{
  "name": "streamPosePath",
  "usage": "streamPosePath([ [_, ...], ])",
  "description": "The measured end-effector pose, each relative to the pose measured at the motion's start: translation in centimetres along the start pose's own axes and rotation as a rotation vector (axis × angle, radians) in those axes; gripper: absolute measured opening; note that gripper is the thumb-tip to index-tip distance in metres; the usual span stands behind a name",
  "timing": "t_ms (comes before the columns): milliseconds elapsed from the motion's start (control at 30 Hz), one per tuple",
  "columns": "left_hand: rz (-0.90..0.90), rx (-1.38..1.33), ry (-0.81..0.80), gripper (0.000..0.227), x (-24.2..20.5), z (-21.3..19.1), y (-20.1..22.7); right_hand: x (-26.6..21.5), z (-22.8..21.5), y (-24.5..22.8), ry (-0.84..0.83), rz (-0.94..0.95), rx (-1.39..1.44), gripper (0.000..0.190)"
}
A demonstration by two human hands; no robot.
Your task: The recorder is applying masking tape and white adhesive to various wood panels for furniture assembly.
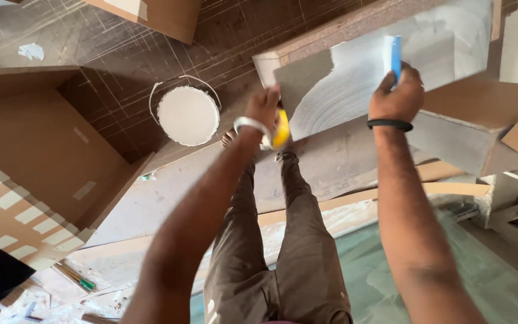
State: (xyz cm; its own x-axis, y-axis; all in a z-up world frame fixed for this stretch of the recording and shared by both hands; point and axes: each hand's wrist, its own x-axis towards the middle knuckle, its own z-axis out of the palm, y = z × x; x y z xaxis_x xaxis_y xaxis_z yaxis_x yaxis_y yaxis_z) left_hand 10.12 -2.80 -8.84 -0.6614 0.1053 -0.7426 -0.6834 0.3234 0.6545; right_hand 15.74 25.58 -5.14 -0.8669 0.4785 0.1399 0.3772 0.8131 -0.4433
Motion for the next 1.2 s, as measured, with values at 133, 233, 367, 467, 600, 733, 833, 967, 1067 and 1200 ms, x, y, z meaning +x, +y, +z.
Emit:
streamPosePath([
  [133,-0.154,-0.392,-0.110,0.050,-3.8,-0.1,-2.6,0.1,0.3,-2.8,-0.042,-0.046,-0.014,0.020],
  [233,-0.226,-0.576,-0.216,0.049,-3.6,-0.4,-3.7,-0.7,0.5,-5.1,-0.105,-0.007,0.039,0.017],
  [367,-0.273,-0.725,-0.381,0.049,-3.1,-1.2,-3.2,-3.5,1.8,-8.5,-0.172,0.047,0.142,0.017],
  [467,-0.248,-0.788,-0.542,0.054,-2.6,-1.7,-3.7,-5.2,1.4,-11.3,-0.210,0.036,0.193,0.020],
  [600,-0.210,-0.900,-0.701,0.061,-2.0,-1.6,-4.8,-5.8,-0.7,-13.3,-0.247,-0.155,0.182,0.019],
  [733,-0.198,-0.907,-0.727,0.063,-1.6,-0.9,-6.1,-4.0,-1.1,-7.9,-0.184,0.012,0.216,0.010],
  [833,-0.159,-0.884,-0.727,0.066,-1.6,-0.7,-6.6,-0.9,-1.7,-7.5,-0.112,0.018,0.085,0.015],
  [967,-0.100,-0.863,-0.754,0.070,-3.1,-1.4,-2.6,-0.3,-0.4,-8.0,-0.174,-0.040,0.095,0.018],
  [1067,-0.074,-0.812,-0.767,0.076,-3.4,-1.8,-2.5,-0.8,-0.8,-10.2,-0.196,-0.076,0.046,0.017],
  [1200,-0.034,-0.804,-0.854,0.077,-2.5,-2.0,-2.9,-1.0,-0.9,-12.9,-0.330,0.040,0.048,0.012],
])
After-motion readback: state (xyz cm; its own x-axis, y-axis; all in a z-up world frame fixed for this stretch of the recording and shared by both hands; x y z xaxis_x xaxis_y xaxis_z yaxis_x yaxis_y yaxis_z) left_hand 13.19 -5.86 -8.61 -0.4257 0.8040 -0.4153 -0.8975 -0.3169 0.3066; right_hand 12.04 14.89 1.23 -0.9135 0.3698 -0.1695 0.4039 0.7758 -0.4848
